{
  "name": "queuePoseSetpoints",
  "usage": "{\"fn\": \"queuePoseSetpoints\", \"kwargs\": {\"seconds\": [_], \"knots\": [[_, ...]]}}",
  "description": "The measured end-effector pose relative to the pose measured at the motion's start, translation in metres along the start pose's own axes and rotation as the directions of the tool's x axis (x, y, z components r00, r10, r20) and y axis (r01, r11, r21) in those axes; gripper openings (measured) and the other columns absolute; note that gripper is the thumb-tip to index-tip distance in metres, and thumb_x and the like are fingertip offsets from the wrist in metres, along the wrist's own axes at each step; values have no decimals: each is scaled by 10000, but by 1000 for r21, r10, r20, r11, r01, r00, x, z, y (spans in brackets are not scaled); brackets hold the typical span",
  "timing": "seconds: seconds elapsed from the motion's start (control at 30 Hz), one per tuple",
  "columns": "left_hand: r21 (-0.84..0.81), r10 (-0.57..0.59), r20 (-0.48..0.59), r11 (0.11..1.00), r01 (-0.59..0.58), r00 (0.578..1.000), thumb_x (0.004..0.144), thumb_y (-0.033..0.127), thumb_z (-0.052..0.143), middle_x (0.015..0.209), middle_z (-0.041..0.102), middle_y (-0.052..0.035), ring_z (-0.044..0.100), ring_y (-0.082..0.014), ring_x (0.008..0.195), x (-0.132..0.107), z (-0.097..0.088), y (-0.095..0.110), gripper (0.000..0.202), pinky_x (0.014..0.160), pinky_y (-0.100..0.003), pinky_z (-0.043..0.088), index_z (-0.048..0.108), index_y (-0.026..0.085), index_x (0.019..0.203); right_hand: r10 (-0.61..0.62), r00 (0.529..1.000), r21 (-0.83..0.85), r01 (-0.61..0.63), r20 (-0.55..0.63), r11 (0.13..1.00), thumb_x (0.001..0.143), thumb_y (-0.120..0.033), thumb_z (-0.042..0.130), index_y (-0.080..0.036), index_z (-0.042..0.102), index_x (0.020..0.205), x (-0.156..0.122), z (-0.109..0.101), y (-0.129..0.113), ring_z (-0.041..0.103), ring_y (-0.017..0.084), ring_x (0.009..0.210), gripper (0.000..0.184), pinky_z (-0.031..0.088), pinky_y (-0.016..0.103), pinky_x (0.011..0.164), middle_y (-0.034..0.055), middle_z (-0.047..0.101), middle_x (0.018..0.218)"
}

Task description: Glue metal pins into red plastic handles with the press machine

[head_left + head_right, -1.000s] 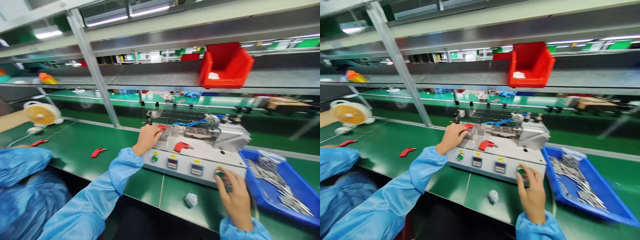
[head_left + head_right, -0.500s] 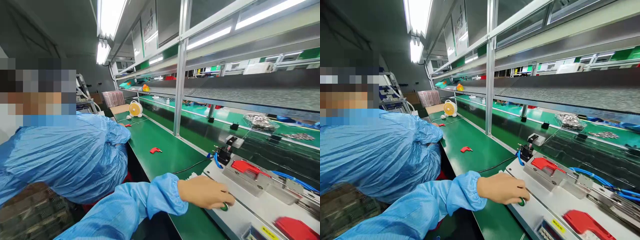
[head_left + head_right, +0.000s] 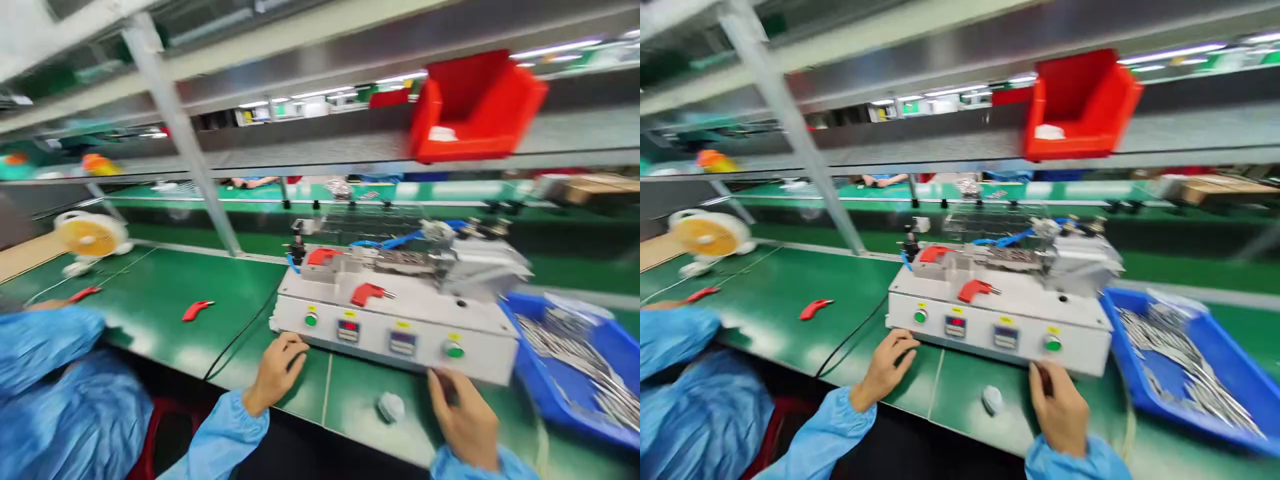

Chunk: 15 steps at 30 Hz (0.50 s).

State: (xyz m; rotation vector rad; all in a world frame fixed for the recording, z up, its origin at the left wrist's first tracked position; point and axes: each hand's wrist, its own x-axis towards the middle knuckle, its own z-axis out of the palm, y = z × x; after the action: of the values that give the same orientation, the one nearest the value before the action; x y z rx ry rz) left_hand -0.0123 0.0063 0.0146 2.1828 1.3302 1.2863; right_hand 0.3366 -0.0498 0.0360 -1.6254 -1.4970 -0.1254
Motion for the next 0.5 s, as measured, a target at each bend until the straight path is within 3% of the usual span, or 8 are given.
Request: {"fn": "queuePoseSetpoints", "kwargs": {"seconds": [0.1, 0.2, 0.33, 0.4, 0.5], "knots": [[-42, 15, -145, 999, -21, 989, 1050, 298, 519, 920, 716, -70, 684, -211, 808, 5, -4, 14, 206, 748, -331, 574, 701, 211, 1009, 84, 992, 29, -87, 94, 996, 1030, -440, 494, -303, 663, 913, -4, -6, -9, 707, 261, 709, 247, 583, 390, 739, 68, 743, 830], [-16, 175, -165, 983, -180, 971, 1057, 313, 535, 926, 699, -62, 661, -209, 820, 44, -2, 46, 174, 770, -335, 562, 670, 205, 1041, 135, 983, 25, -139, 126, 990, 1033, -422, 467, -312, 654, 916, -2, -11, -20, 714, 275, 749, 246, 585, 413, 767, 76, 747, 868], [90, 286, -8, 955, -284, 958, 1046, 325, 547, 1146, 676, -119, 670, -252, 1027, 118, 13, 89, 250, 895, -374, 569, 596, 178, 1243, 122, 978, 7, -125, 169, 992, 1038, -414, 451, -325, 657, 925, 0, -14, -23, 719, 282, 770, 252, 582, 422, 754, 77, 754, 883], [206, 243, 138, 941, -267, 960, 1007, 317, 608, 1182, 661, -127, 665, -278, 1082, 148, 23, 102, 262, 928, -389, 570, 596, 174, 1226, 90, 984, 6, -92, 154, 996, 1040, -429, 457, -324, 653, 916, -2, -11, -18, 722, 286, 767, 255, 572, 416, 737, 83, 761, 887], [336, 103, 354, 914, -229, 930, 992, 267, 591, 1138, 642, -110, 681, -258, 997, 173, 29, 111, 185, 849, -352, 589, 620, 171, 1147, 15, 997, 15, -16, 70, 1000, 1030, -507, 502, -286, 661, 915, -2, -2, -7, 721, 302, 760, 295, 550, 414, 682, 105, 752, 868]]}}
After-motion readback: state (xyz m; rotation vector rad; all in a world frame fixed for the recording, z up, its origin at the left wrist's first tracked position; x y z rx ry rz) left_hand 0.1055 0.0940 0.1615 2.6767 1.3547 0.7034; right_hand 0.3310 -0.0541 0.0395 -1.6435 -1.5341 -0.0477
